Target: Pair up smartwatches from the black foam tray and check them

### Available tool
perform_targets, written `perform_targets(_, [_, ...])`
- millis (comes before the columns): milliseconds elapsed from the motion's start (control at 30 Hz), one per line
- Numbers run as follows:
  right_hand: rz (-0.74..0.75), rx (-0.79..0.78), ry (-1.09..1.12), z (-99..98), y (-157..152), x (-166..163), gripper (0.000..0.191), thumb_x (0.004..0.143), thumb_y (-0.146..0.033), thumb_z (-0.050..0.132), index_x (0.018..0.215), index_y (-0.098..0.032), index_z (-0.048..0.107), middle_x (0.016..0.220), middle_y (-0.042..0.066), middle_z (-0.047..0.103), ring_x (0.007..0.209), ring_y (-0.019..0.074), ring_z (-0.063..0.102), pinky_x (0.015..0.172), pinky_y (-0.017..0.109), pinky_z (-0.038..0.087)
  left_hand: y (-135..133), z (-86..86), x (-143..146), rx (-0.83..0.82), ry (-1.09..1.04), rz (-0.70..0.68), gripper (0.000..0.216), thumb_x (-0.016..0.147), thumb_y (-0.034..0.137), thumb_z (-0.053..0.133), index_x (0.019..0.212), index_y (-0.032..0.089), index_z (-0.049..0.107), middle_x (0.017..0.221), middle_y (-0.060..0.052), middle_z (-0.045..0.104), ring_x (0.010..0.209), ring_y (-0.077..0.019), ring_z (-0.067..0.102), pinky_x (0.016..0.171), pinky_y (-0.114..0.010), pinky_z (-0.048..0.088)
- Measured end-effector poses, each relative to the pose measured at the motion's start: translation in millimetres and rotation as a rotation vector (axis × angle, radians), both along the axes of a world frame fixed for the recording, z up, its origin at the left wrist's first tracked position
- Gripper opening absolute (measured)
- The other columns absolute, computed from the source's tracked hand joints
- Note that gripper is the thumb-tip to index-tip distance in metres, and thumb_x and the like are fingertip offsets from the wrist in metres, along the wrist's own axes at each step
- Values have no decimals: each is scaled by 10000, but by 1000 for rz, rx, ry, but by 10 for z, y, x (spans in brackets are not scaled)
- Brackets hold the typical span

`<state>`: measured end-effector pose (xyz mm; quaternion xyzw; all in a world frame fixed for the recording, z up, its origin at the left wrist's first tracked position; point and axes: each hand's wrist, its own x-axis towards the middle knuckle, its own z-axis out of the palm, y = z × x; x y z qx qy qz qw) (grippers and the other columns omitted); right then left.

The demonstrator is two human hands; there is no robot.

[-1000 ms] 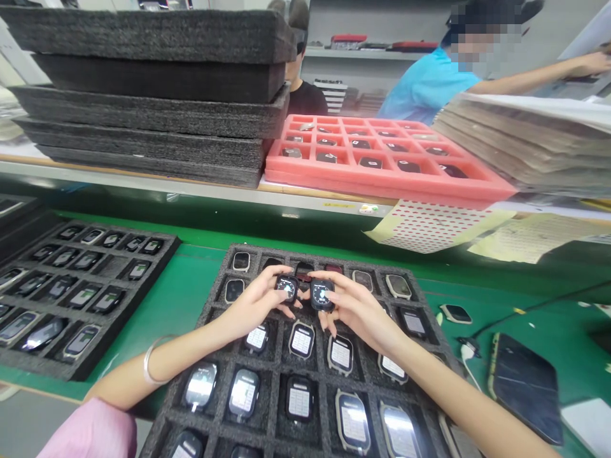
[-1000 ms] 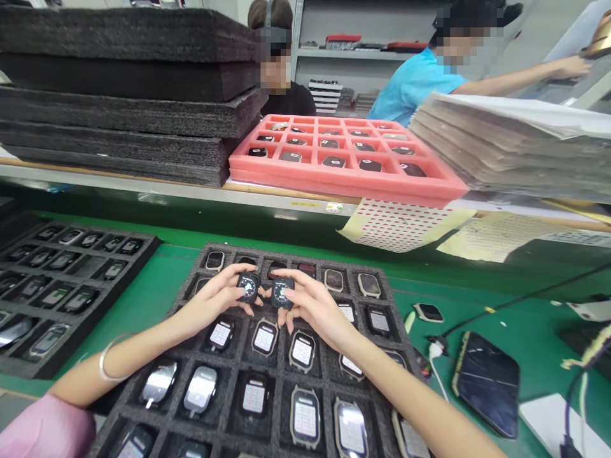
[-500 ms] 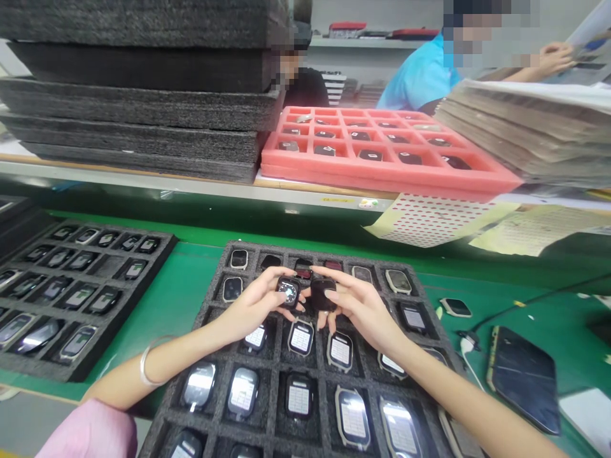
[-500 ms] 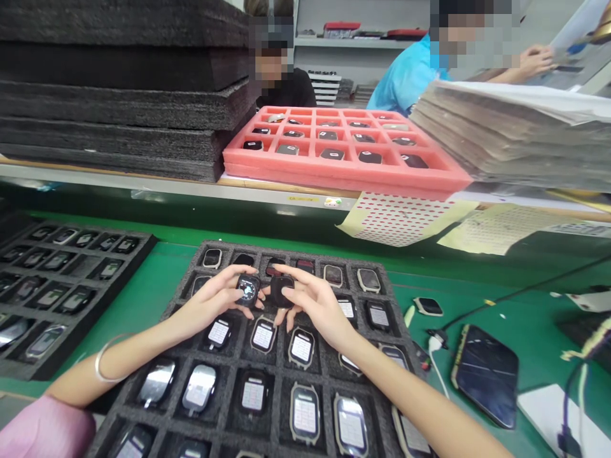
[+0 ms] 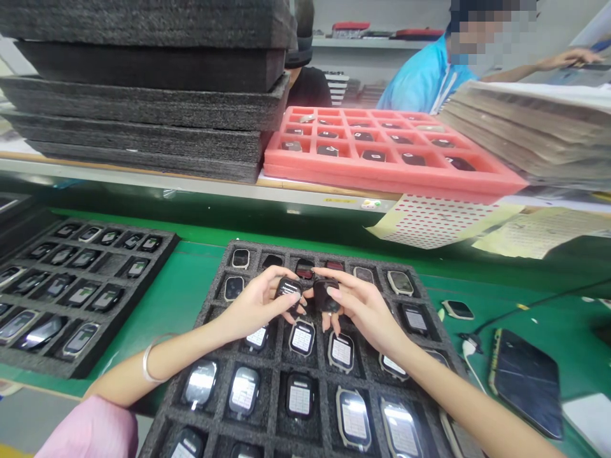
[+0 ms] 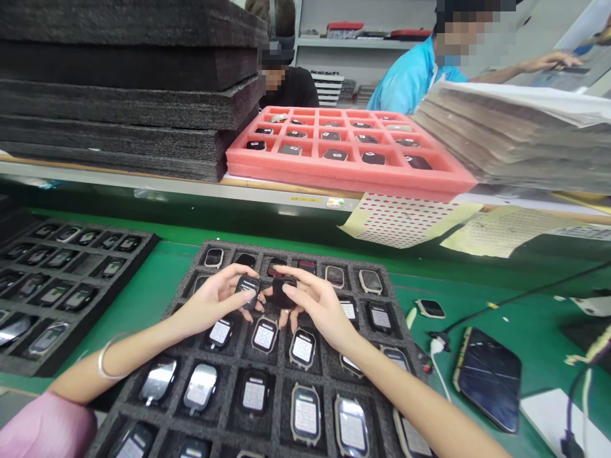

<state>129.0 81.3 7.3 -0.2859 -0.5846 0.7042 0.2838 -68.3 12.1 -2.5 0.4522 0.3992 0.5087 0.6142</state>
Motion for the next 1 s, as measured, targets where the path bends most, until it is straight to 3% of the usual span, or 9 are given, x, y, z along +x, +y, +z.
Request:
perform_targets(200, [1,11,5,-23,26,5,411,869,-332,612,1241,-168,553,942,119,695,506,150,645,399,228,506,-18,37,-9,-3,-14,-5,315,843,350,595,1081,170,492,856,-52,627,808,-199,656,646,-323,577])
perform_targets(433, [65,-61,49,-3,46,6,448,871,-303,617,1290,-178,516,951,114,680,612,169,665,466,244,532,-16,-18,-11,37,20,14,494,748,193,699,1170,196,441,994,-61,602,887,-188,626,734,-299,538])
perform_targets(633, [159,-93,66,-1,36,8,378,794,-261,718,1146,-159,624,967,89,663,505,95,599,455,221,520,-41,-30,-1,42,136,88,467,765,206,665,1182,191,455,940,-42,570,745,-140,587,568,-210,486])
perform_targets(833, [282,-224,155,-22,30,40,462,842,-318,666,1260,-169,535,968,111,660,525,115,611,458,230,516,-85,-31,14,31,198,106,435,795,235,636,1186,185,452,843,-6,536,594,-95,529,478,-187,442])
perform_targets(1000, [310,-288,229,-17,53,49,438,844,-287,652,1247,-159,541,965,123,663,522,122,609,446,226,493,-103,-10,34,10,250,98,383,815,247,611,1159,191,452,889,-8,528,531,-62,488,437,-172,411])
